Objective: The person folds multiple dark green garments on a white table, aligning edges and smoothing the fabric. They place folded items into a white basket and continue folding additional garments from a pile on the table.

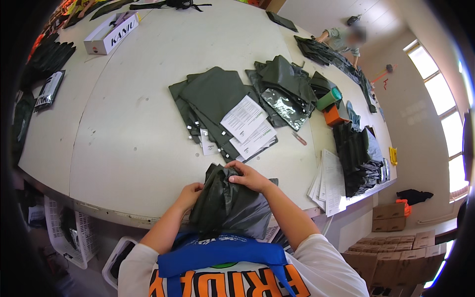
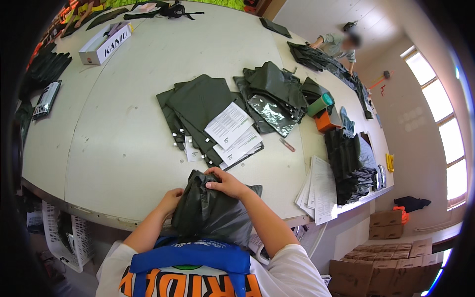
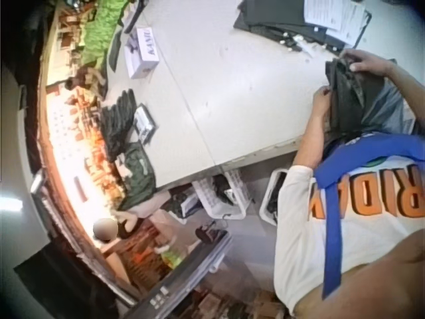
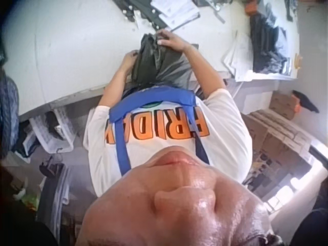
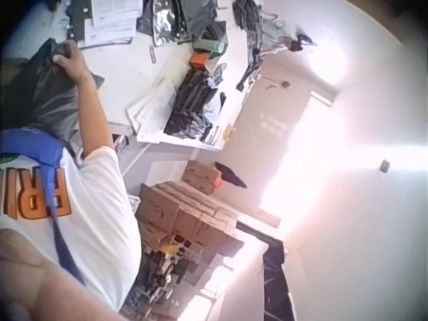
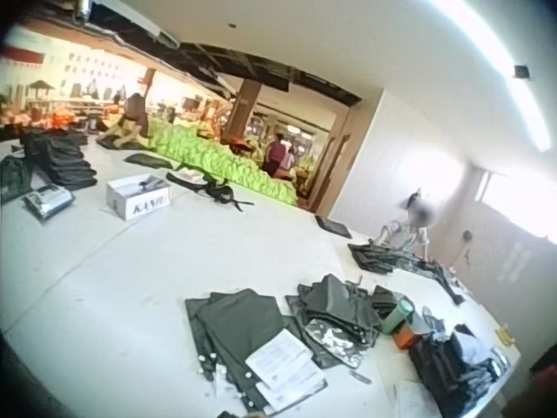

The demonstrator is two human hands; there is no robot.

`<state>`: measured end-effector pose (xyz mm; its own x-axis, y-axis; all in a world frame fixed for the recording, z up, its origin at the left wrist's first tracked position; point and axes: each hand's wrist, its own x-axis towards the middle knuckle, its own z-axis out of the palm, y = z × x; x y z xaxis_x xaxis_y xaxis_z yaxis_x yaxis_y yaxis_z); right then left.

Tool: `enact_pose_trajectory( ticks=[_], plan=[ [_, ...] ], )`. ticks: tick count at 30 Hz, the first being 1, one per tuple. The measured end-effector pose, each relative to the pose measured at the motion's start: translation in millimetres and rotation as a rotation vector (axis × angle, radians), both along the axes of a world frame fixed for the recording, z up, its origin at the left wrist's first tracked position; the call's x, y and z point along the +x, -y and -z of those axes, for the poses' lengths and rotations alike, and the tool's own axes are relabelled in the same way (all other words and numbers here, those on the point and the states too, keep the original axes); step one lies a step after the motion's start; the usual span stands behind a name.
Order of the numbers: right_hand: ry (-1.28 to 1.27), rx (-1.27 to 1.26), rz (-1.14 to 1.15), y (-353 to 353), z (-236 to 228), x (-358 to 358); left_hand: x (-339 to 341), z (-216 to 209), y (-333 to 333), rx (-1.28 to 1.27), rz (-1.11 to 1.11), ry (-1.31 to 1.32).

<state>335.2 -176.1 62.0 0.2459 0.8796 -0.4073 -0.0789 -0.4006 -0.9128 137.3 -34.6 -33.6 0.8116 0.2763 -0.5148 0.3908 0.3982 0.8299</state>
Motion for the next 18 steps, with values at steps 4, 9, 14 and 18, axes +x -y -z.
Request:
enact_pose_trajectory(
  ticks=[4, 9, 14, 18],
  plan=[
    [-0.05, 0.026, 0.009, -0.8, 6.2, 3.4, -2.4, -7.0, 3.4, -0.294, -0.164, -0.03],
    [0.395, -0.04, -0.091, -7.8, -2.7, -1.2, 3.5, -15.8, 4.0, 0.455, -0.265, -0.039],
    [0.913, 0.162, -0.232, -11.0, 7.9, -26.5, 12.5, -32.1, -4.5, 0.938, -0.364, 0.134],
    [1.229, 0.184, -0.285, -17.4, 4.1, -45.5, 19.5, -61.6, -13.8, 1.1, -0.337, 0.129]
  ],
)
